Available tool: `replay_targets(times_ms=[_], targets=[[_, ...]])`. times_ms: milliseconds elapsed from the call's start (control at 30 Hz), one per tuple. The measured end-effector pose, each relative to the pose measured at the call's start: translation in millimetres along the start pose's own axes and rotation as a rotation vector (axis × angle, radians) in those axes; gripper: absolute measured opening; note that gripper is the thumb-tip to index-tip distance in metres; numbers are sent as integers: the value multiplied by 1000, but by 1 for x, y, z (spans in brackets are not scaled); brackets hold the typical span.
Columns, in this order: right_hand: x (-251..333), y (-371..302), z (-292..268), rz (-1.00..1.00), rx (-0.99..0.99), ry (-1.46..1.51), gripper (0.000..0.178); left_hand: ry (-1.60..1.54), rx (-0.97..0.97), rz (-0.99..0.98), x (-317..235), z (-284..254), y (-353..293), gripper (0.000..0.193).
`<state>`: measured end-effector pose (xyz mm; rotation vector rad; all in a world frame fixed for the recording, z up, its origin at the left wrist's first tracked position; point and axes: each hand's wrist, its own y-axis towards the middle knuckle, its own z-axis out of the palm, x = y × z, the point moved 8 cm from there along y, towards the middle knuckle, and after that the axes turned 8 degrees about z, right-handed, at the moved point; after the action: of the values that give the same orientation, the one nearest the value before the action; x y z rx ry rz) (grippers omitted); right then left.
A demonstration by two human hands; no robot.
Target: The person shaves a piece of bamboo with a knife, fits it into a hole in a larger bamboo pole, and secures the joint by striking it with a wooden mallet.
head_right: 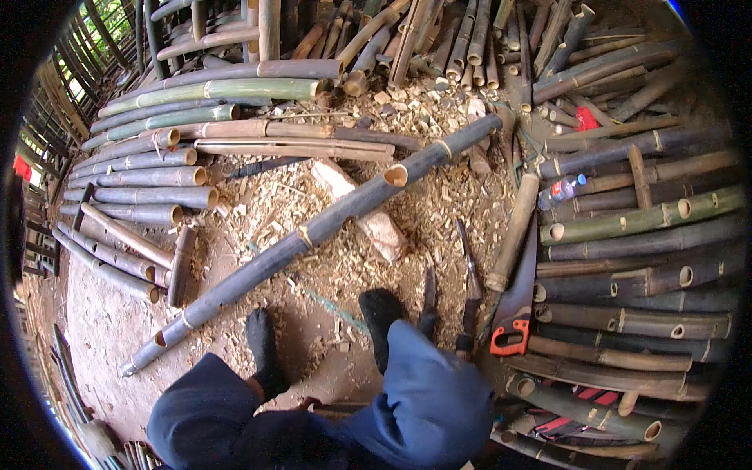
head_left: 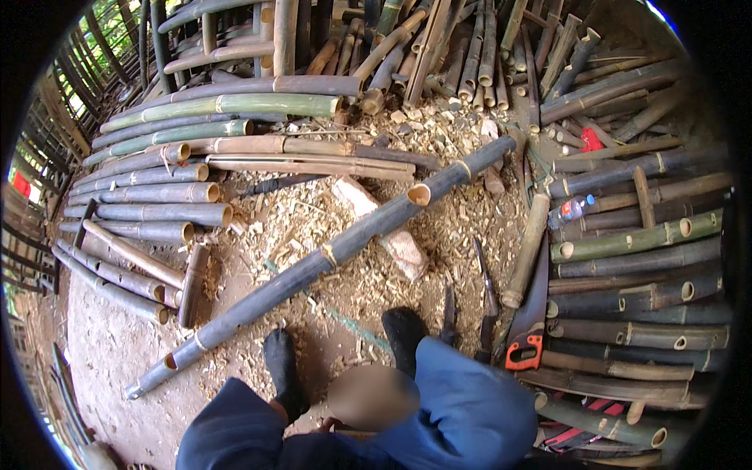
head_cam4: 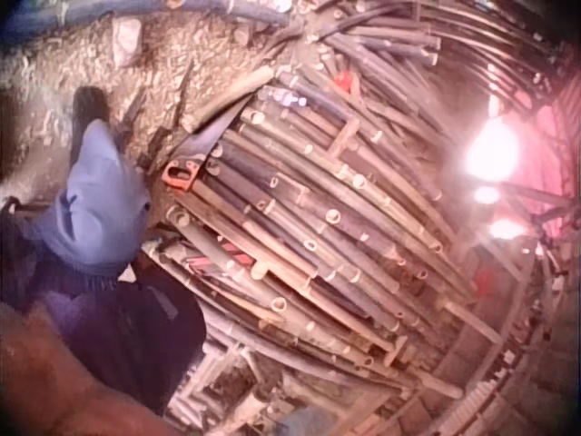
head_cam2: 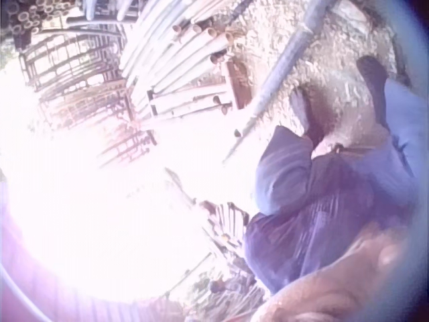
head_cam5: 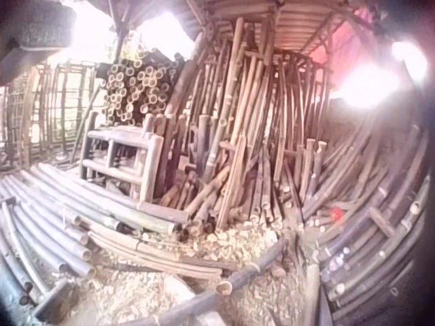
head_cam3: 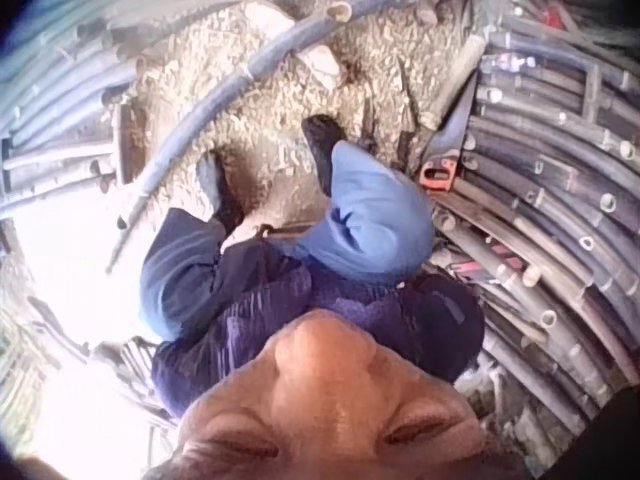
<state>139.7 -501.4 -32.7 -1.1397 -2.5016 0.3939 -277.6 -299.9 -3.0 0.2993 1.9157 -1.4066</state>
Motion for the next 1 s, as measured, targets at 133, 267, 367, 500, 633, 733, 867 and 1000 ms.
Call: replay_targets(times_ms=[133,267,367,500,633,733,867,1000], targets=[[-19,8,-23,29,-18,32,50,112,-126,49,26,-31,-24,83],[38,79,-88,-189,-268,207,55,360,-419,73,60,-107,-72,84],[139,125,-125,-494,-346,358,58,602,-785,136,55,-179,-104,85],[268,156,-105,-293,-133,72,83,813,-1073,265,-4,-238,-101,86],[290,212,-78,-234,-176,-101,90,783,-834,270,-94,-247,6,85],[305,222,-65,-273,-62,-179,82,812,-691,229,-79,-250,62,75],[295,209,-53,-260,2,-294,76,730,-638,235,-57,-244,78,59],[268,208,-35,-268,-196,-132,74,715,-750,308,-42,-251,61,55]])
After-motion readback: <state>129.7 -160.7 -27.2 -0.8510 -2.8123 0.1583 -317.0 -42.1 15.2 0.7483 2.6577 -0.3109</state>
